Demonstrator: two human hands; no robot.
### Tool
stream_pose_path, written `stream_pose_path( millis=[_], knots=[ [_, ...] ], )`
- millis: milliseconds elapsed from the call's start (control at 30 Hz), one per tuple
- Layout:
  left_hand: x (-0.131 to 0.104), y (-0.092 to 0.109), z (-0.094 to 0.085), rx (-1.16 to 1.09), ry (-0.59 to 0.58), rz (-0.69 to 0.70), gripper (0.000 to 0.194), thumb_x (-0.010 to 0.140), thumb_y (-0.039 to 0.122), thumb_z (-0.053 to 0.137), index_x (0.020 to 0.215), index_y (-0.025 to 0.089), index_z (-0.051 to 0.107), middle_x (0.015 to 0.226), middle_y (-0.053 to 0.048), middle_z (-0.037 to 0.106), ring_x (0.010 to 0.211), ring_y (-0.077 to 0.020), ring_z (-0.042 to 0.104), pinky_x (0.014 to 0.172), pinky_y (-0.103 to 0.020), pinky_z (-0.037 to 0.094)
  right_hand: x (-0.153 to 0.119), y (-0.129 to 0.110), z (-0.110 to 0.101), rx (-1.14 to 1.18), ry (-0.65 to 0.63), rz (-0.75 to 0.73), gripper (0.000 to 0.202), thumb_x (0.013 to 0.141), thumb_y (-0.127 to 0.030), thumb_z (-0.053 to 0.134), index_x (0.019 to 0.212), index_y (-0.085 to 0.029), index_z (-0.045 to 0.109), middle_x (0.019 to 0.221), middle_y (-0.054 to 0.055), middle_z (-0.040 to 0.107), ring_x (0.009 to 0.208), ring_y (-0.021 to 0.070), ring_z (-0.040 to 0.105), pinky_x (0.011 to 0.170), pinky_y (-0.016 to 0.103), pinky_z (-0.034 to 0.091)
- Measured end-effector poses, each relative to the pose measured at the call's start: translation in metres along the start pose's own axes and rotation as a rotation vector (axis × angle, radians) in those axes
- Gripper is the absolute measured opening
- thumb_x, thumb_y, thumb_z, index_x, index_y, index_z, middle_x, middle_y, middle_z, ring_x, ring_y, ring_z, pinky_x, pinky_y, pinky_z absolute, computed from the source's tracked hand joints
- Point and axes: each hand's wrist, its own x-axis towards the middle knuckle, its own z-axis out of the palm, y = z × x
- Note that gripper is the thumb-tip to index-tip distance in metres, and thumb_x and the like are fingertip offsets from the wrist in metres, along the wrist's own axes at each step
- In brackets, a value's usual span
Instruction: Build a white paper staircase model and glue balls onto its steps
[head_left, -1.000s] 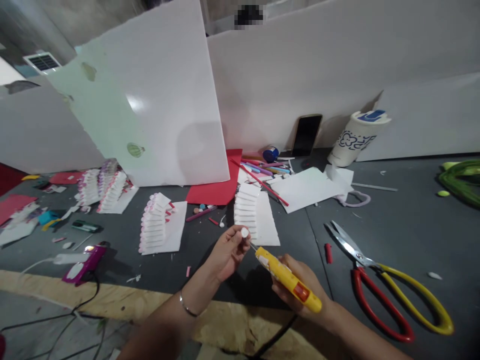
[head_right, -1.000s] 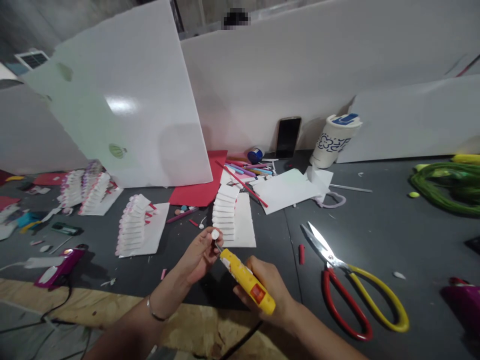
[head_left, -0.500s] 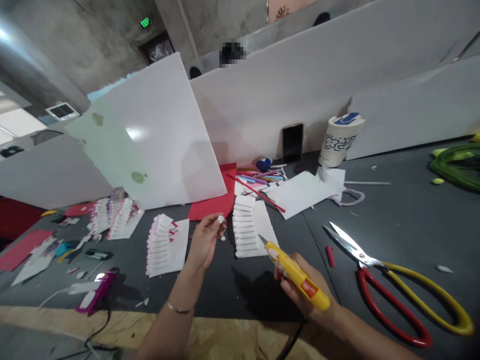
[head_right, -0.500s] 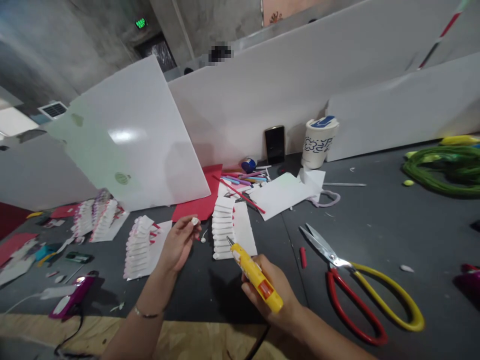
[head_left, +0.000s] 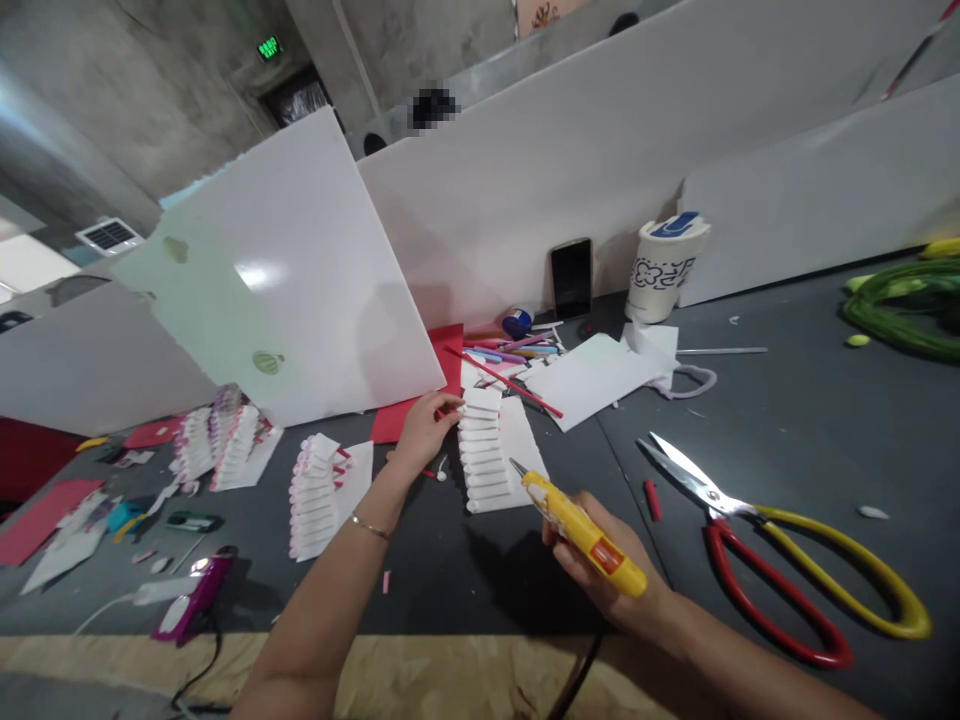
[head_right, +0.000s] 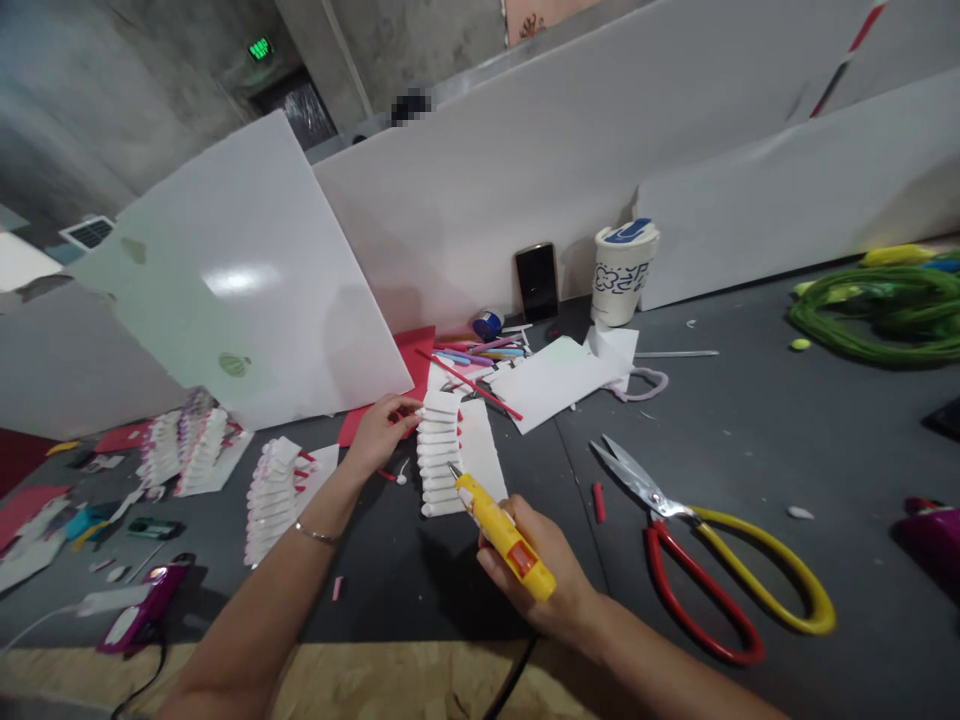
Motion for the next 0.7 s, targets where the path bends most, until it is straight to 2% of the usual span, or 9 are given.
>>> stream_pose_path(
  millis=[333,700],
  knots=[
    [0.0049,0.0007,-0.0001,0.074,-0.089,0.026,0.019,0.078,0.012,0.062,0.090,0.021,0.074,0.090,-0.005,0.068,0.081,-0.0187,0.061,0.081,-0.033,0.047,0.0011,-0.0013,-0.0012,-0.004,-0.014,-0.002,0.019,0.083,-0.043,0.056,0.079,-0.024,0.053,0.071,0.000,0.066,0.061,0.0157,0.061,0.057,0.027,0.049],
    [0.0060,0.0002,-0.0020,0.141,-0.135,0.072,0.027,0.082,0.010,0.055,0.094,0.023,0.076,0.101,-0.007,0.069,0.096,-0.0212,0.062,0.092,-0.036,0.046,-0.0002,0.0010,-0.0007,0.006,-0.009,-0.029,0.016,0.084,-0.040,0.058,0.080,-0.025,0.054,0.072,0.000,0.065,0.061,0.0163,0.062,0.057,0.028,0.049]
  ],
)
